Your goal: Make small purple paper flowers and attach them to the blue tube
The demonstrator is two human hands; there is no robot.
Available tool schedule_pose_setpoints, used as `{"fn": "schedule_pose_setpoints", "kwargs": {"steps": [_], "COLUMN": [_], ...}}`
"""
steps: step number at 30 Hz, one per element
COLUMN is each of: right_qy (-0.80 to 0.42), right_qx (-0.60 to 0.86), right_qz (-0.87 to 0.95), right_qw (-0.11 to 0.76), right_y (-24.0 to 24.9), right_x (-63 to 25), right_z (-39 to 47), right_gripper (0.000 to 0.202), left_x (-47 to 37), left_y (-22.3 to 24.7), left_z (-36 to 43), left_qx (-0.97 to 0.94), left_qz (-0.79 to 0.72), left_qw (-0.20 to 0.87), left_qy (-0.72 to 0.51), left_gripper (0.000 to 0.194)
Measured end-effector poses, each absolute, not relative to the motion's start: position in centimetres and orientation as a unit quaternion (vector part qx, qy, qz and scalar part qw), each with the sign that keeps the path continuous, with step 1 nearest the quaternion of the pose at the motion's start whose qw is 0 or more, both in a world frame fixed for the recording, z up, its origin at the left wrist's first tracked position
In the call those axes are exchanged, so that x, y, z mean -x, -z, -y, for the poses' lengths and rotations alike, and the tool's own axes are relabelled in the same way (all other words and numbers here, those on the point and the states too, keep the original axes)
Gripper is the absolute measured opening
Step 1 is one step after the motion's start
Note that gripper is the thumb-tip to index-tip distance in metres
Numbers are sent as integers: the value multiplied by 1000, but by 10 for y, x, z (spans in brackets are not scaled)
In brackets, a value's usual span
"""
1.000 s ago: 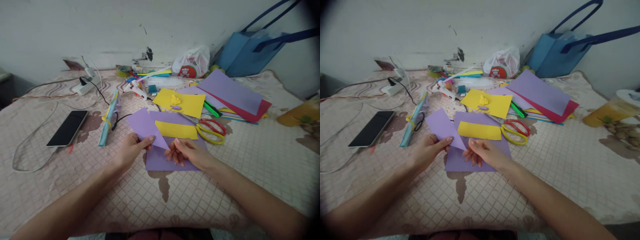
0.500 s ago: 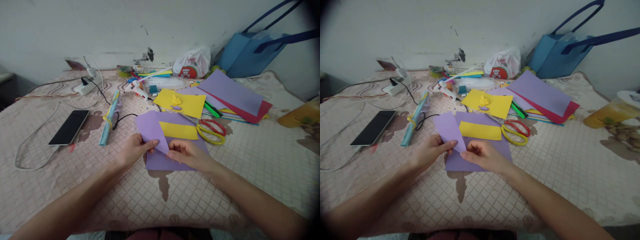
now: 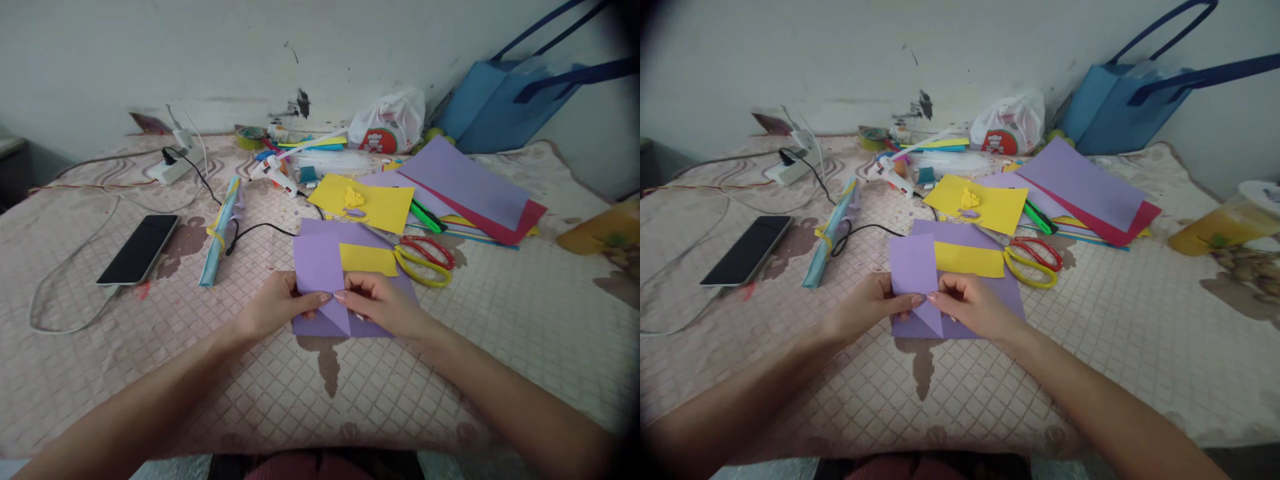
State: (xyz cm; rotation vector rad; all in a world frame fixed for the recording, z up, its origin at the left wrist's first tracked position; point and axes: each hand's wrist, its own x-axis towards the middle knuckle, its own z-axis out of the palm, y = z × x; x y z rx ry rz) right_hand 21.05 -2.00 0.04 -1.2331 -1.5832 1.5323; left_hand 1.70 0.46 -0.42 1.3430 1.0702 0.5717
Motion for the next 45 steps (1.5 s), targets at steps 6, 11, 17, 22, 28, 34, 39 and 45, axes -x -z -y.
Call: {"fn": "schedule_pose_setpoints", "kwargs": {"steps": [6, 11, 17, 22, 28, 34, 39, 45], "right_qy": [-593, -580, -544, -546, -550, -556, -557, -565], "right_qx": [461, 479, 499, 496, 501, 496, 493, 499], "right_qz": [529, 510, 515, 490, 477, 460, 466, 463], "right_qw": [395, 418, 436, 465, 469, 482, 479, 466], "right_y": [11, 13, 8, 11, 13, 16, 15, 14], "right_x": [-205, -203, -200, -198, -196, -195, -194, -197], "right_z": [21, 23, 24, 24, 25, 24, 25, 24], "right_gripper": [32, 33, 32, 29, 28, 27, 28, 24], "left_x": [-22, -25, -27, -32, -35, -39, -40, -33], "left_y": [3, 3, 5, 7, 10, 13, 15, 6], "left_z": [-2, 2, 3, 9, 13, 22, 24, 16], "left_qx": [-554, -574, -556, -564, -536, -518, -530, -579], "left_qz": [-439, -438, -419, -387, -371, -380, -372, -378], "left_qw": [653, 637, 654, 679, 705, 720, 716, 657], "left_qy": [-270, -272, -297, -268, -280, -260, -261, -300], "left_gripper": [27, 29, 29, 27, 25, 26, 27, 29]}}
